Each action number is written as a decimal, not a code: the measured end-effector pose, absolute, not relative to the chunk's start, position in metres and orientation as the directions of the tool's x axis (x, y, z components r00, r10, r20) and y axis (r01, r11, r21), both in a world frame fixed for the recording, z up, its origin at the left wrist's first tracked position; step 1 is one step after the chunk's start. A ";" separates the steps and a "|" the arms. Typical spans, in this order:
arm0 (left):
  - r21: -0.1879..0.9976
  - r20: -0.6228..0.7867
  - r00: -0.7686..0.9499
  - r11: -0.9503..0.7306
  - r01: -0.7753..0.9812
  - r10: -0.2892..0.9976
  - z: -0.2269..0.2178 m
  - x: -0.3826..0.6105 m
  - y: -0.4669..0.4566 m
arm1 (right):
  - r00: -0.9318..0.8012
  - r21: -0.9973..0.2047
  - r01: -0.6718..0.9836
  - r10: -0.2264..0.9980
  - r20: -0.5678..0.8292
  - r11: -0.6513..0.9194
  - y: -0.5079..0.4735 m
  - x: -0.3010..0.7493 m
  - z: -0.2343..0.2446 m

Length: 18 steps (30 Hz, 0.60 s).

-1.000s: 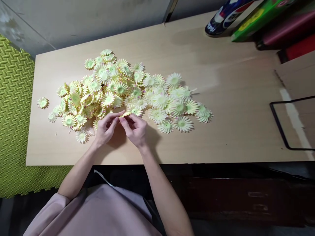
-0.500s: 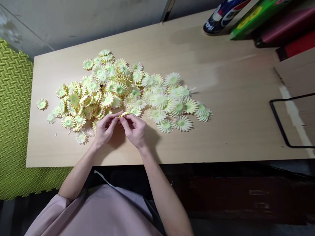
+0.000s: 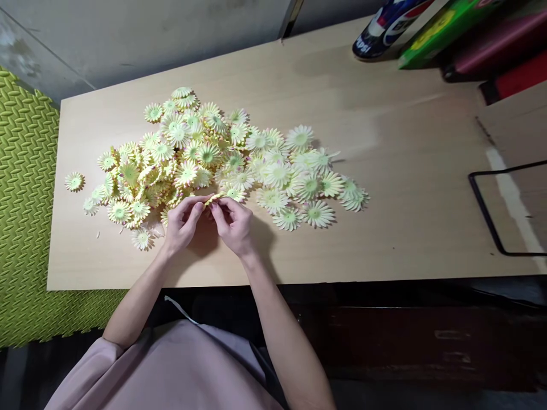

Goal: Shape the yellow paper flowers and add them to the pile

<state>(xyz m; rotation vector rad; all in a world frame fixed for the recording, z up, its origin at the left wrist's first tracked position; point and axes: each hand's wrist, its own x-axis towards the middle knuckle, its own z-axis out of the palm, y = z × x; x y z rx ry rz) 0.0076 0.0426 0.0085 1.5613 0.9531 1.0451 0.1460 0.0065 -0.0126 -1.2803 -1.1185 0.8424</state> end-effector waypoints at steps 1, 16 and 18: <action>0.980 0.163 0.328 -0.191 0.055 0.930 0.008 0.008 0.043 | 0.274 -0.986 0.098 0.949 0.157 0.135 0.007 0.146 -0.013; 0.977 -0.088 0.198 0.123 -0.172 0.976 -0.003 0.007 0.050 | 0.157 -0.992 -0.103 0.986 0.054 0.070 0.004 0.153 -0.001; 0.978 -0.089 0.187 0.121 -0.172 0.978 -0.005 0.005 0.051 | 0.138 -0.988 -0.150 0.990 0.024 0.045 0.005 0.155 -0.002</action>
